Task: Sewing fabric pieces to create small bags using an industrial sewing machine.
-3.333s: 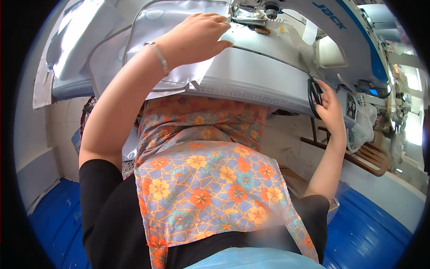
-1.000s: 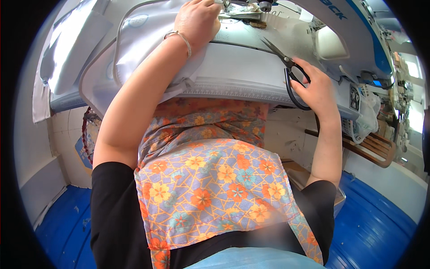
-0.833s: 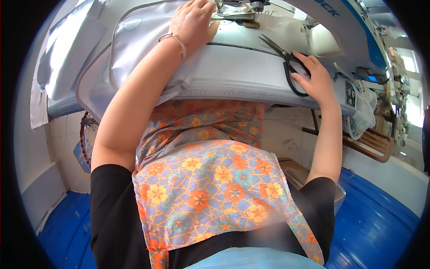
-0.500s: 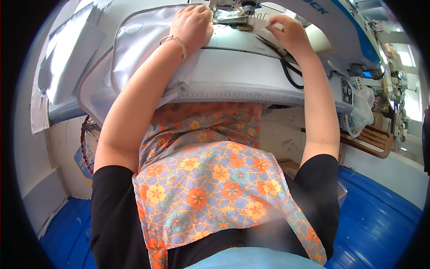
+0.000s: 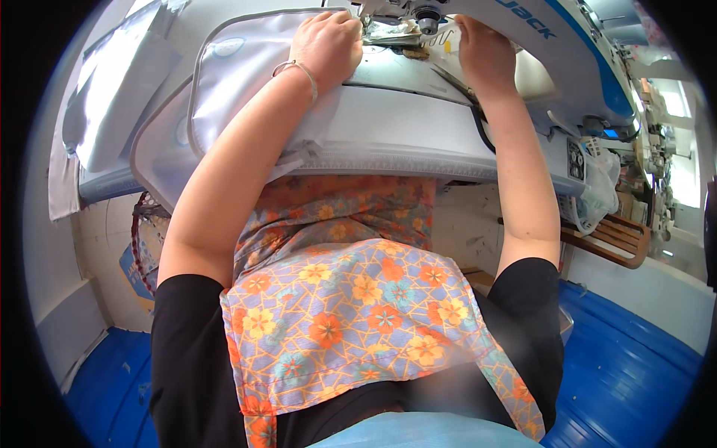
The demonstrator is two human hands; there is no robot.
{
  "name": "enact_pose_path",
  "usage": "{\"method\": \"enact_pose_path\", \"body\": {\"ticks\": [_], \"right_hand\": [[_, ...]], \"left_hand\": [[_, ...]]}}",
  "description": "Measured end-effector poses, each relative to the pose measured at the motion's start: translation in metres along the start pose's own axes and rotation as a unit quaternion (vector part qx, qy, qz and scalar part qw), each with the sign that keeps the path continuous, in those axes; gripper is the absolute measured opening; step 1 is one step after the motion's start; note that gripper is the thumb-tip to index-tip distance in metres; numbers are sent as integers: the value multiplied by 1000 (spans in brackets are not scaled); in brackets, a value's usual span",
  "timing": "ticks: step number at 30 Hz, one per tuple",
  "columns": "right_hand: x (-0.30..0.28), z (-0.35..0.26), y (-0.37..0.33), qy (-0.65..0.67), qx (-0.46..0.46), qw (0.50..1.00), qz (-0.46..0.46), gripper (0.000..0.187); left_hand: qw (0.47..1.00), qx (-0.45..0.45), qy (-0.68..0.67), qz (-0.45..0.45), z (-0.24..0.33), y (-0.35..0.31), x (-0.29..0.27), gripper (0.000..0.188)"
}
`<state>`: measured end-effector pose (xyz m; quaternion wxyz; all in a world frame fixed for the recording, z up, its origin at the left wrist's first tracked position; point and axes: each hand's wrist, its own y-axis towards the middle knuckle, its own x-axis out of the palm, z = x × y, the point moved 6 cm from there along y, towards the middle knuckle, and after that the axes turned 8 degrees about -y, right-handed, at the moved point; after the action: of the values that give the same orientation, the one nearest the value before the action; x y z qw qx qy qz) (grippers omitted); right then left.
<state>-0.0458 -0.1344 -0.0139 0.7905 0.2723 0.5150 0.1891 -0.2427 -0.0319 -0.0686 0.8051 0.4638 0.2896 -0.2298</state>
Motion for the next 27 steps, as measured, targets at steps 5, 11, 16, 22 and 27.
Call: {"method": "enact_pose_path", "body": {"ticks": [5, 11, 16, 22, 27], "right_hand": [[7, 11, 2, 155, -24, 986, 48, 14], [41, 31, 8, 190, 33, 981, 14, 19], [57, 43, -16, 149, 36, 984, -87, 25], [-34, -7, -60, 206, 119, 970, -47, 34], [-47, -23, -98, 269, 171, 946, -54, 32]], "left_hand": [[1000, -13, -4, 0, 0, 0, -2, 7], [1000, -19, -19, 2, 2, 3, -5, 8], [1000, 23, -2, 17, 6, 6, -1, 7], [996, -39, -82, -15, -39, 11, 6, 19], [982, -61, 115, -140, -35, 33, 29, 27]]}}
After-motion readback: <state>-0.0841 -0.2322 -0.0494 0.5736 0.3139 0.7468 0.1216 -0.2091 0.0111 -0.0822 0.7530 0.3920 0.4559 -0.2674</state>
